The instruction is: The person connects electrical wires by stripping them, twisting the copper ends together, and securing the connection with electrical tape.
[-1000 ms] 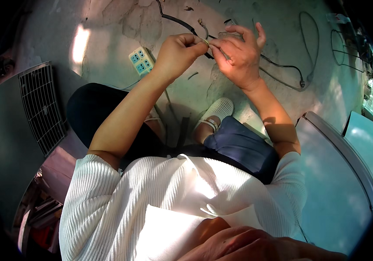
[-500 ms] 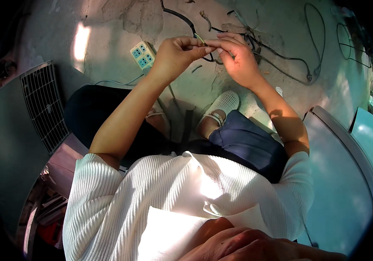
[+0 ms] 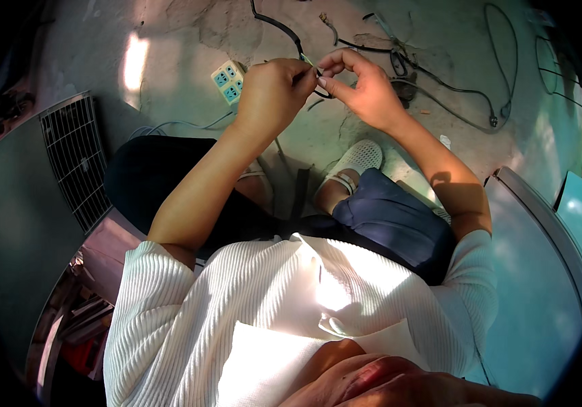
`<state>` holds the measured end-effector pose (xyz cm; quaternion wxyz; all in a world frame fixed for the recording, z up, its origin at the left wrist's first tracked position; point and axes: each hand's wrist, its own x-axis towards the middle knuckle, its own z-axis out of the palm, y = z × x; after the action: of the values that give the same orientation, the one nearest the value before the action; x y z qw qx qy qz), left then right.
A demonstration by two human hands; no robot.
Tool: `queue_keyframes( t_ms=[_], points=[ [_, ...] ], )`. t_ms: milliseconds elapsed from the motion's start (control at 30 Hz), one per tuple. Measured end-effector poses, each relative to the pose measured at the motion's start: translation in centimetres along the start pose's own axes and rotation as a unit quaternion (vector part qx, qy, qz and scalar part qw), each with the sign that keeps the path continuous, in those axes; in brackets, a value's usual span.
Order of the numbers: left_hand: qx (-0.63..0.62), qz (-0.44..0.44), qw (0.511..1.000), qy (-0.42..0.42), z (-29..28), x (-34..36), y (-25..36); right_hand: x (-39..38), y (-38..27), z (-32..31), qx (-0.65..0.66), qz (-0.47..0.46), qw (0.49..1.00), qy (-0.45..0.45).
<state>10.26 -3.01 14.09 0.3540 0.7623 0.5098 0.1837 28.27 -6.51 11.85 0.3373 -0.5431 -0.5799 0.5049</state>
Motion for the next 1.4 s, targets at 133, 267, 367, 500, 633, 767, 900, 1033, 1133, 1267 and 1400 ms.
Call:
queue_keyframes(
  t_ms=[133, 267, 367, 500, 633, 767, 900, 1033, 1133, 1267, 1400],
  points=[
    [0.116, 0.087, 0.989, -0.013, 0.2, -0.2, -0.4, 0.0, 0.7, 0.7, -0.053, -0.020, 0.998, 0.030],
    [0.168, 0.087, 0.980, -0.055, 0.1, -0.2, -0.3, 0.0, 0.2, 0.6, -0.245, -0.133, 0.958, 0.067],
    [0.144, 0.104, 0.984, -0.015, 0.6, -0.3, -0.7, -0.1, -0.2, 0.7, -0.234, -0.122, 0.962, 0.069],
    [0.088, 0.088, 0.991, 0.054, 0.9, -0.2, -0.6, -0.1, 0.5, 0.7, -0.102, -0.028, 0.992, 0.072],
    [0.046, 0.077, 0.992, 0.090, 0.9, -0.1, -0.6, -0.2, 0.6, 0.3, -0.099, -0.020, 0.993, 0.055],
    [-0.014, 0.025, 0.996, 0.087, 0.9, -0.3, -0.7, -0.1, -0.3, 0.0, 0.016, 0.061, 0.998, -0.004],
    [-0.004, 0.049, 0.995, 0.082, 0.5, -0.5, -0.7, 0.4, 2.5, 0.9, 0.252, 0.085, 0.961, -0.076],
    [0.034, 0.069, 0.992, 0.099, 0.2, -1.1, -0.6, 1.2, 2.7, 0.9, 0.302, 0.126, 0.938, -0.114],
    [0.063, 0.097, 0.987, 0.109, 0.2, -1.8, -0.1, 2.2, 2.0, 0.6, 0.290, 0.148, 0.937, -0.124],
    [0.091, 0.099, 0.987, 0.093, 0.1, -2.7, 0.2, 3.6, 0.8, 0.0, 0.284, 0.230, 0.906, -0.212],
    [0.074, 0.083, 0.989, 0.099, 0.0, -3.5, 0.4, 4.6, 2.1, 0.4, 0.337, 0.276, 0.853, -0.286]
  ],
)
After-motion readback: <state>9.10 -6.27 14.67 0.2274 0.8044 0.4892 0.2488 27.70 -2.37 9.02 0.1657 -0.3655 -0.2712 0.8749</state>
